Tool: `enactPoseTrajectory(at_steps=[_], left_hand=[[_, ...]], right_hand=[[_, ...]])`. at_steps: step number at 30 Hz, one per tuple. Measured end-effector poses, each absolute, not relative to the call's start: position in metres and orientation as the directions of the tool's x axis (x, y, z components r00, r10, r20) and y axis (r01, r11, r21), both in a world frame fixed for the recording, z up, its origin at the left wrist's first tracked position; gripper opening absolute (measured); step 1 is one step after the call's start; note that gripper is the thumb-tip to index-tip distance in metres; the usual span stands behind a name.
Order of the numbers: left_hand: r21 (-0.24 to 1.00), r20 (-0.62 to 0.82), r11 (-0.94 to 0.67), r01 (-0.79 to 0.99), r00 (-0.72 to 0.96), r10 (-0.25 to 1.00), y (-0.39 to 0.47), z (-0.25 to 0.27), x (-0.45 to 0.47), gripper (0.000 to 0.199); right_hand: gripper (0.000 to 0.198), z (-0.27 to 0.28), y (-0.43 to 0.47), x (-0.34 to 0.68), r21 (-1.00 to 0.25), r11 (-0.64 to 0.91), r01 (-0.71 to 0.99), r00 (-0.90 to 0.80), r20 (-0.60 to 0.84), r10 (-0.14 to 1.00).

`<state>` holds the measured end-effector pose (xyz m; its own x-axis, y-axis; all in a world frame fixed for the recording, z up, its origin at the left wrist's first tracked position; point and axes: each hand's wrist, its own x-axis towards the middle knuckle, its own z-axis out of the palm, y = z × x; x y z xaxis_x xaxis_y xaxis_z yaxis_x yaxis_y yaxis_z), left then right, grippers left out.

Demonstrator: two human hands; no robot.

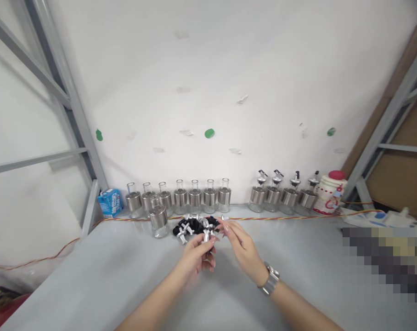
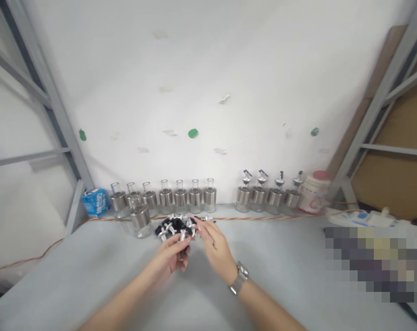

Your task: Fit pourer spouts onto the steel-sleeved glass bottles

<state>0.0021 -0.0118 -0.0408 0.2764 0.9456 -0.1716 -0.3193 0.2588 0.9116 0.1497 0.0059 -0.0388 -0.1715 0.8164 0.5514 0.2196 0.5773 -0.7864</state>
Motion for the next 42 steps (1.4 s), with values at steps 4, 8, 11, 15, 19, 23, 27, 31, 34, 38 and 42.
enactPoseTrajectory(at_steps=[4,8,11,15,19,23,27,31,34,38,42], left_hand=[[0.901,-0.262,0.313,-0.301,0.198,0.944,-0.010,-0.038,0.000,0.036],[0.893,-0.294,0.334,-0.302,0.170,0.940,-0.007,-0.037,-0.003,0.044],[0.870,-0.310,0.358,-0.340,0.188,0.932,-0.005,-0.039,-0.005,0.044],[0.843,-0.339,0.389,-0.372,0.194,0.921,-0.005,-0.041,-0.007,0.040],[0.853,-0.310,0.374,-0.365,0.223,0.924,-0.005,-0.042,-0.007,0.038],[0.851,-0.296,0.360,-0.381,0.219,0.930,-0.005,-0.044,-0.007,0.036],[0.840,-0.331,0.398,-0.368,0.235,0.914,-0.004,-0.046,-0.008,0.039],[0.843,-0.316,0.387,-0.374,0.239,0.918,-0.003,-0.046,-0.007,0.045],[0.833,-0.302,0.389,-0.393,0.264,0.916,-0.002,-0.045,-0.006,0.051],[0.852,-0.251,0.325,-0.410,0.224,0.942,-0.002,-0.046,-0.004,0.045],[0.875,-0.226,0.279,-0.395,0.176,0.958,-0.001,-0.047,-0.005,0.042]], right_hand=[[0.030,-0.044,0.025,0.160,-0.791,0.529,0.308,-0.007,0.554,0.833],[0.030,-0.062,0.051,0.175,-0.644,0.423,0.638,-0.043,0.519,0.854],[0.034,-0.076,0.064,0.185,-0.554,0.417,0.721,-0.111,0.501,0.858],[0.042,-0.086,0.070,0.190,-0.472,0.454,0.756,-0.224,0.465,0.856],[0.044,-0.086,0.069,0.187,-0.415,0.458,0.786,-0.267,0.440,0.857],[0.034,-0.082,0.066,0.184,-0.384,0.450,0.806,-0.275,0.430,0.860],[0.024,-0.079,0.063,0.182,-0.376,0.439,0.816,-0.265,0.431,0.862],[0.020,-0.077,0.061,0.181,-0.384,0.428,0.818,-0.240,0.449,0.861],[0.019,-0.076,0.061,0.181,-0.395,0.428,0.813,-0.232,0.454,0.860],[0.012,-0.078,0.063,0.180,-0.409,0.459,0.789,-0.269,0.442,0.856],[0.007,-0.080,0.063,0.177,-0.429,0.486,0.761,-0.296,0.437,0.850]])
